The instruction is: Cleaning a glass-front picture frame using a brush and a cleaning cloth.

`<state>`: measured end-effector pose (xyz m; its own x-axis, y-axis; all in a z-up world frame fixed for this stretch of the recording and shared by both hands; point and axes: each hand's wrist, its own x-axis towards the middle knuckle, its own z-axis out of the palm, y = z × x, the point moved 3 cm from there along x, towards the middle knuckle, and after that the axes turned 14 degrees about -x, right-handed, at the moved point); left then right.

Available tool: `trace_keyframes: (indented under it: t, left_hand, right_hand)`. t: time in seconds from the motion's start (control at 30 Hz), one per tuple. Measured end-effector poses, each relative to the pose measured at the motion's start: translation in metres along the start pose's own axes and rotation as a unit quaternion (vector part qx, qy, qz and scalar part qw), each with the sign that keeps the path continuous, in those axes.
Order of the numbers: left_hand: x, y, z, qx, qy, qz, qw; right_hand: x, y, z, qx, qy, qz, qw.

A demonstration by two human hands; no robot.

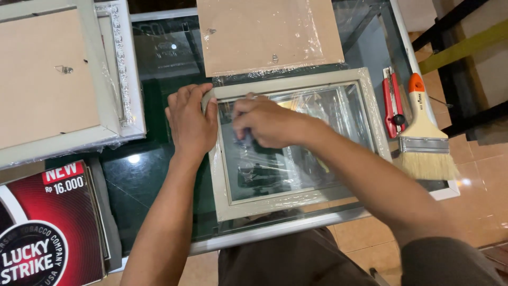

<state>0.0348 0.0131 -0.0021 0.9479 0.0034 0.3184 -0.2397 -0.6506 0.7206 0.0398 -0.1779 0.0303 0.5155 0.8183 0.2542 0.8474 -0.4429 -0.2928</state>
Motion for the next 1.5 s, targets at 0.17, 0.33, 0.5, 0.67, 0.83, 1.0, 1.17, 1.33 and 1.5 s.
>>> trace_keyframes:
  t: [0.17, 0.33, 0.5, 0.67, 0.83, 1.0, 1.17, 1.33, 1.5]
  left_hand:
    - [0.000, -0.001, 0.000, -0.005, -0.008, -0.005, 1.000]
    - [-0.001, 0.000, -0.001, -0.021, 0.010, 0.001, 1.000]
    - [-0.002, 0.001, -0.002, -0.024, 0.024, 0.009, 0.999]
    - [-0.002, -0.005, -0.003, -0.018, 0.030, 0.012, 0.999]
    - [-0.002, -0.007, -0.002, -0.015, 0.043, 0.009, 0.999]
    - [-0.002, -0.011, 0.001, -0.016, 0.029, -0.006, 0.999]
    - [-0.002, -0.002, -0.002, -0.018, 0.038, -0.008, 0.999]
    - [-0.002, -0.001, -0.001, -0.020, 0.027, -0.010, 0.999]
    - [0.001, -0.008, 0.002, 0.014, 0.005, -0.029, 0.999]
  right_hand:
    - [-0.013, 0.000, 0.000, 0.005, 0.011, 0.016, 1.000]
    - [-0.135, 0.072, -0.053, -0.078, -0.029, 0.119, 0.989]
    - [-0.161, 0.082, -0.058, -0.216, -0.015, 0.310, 0.926]
    - [-0.043, 0.030, 0.013, -0.199, 0.048, 0.268, 0.942]
    - [0.034, 0.005, 0.041, -0.191, 0.089, 0.209, 0.955]
    - [0.020, -0.028, 0.026, -0.174, 0.034, 0.137, 0.975]
    - [-0.043, -0.098, 0.017, -0.089, -0.049, 0.105, 0.989]
    - [-0.025, -0.089, -0.015, 0.120, -0.149, 0.140, 0.972]
    - [0.030, -0.009, 0.028, -0.137, -0.019, 0.341, 0.930]
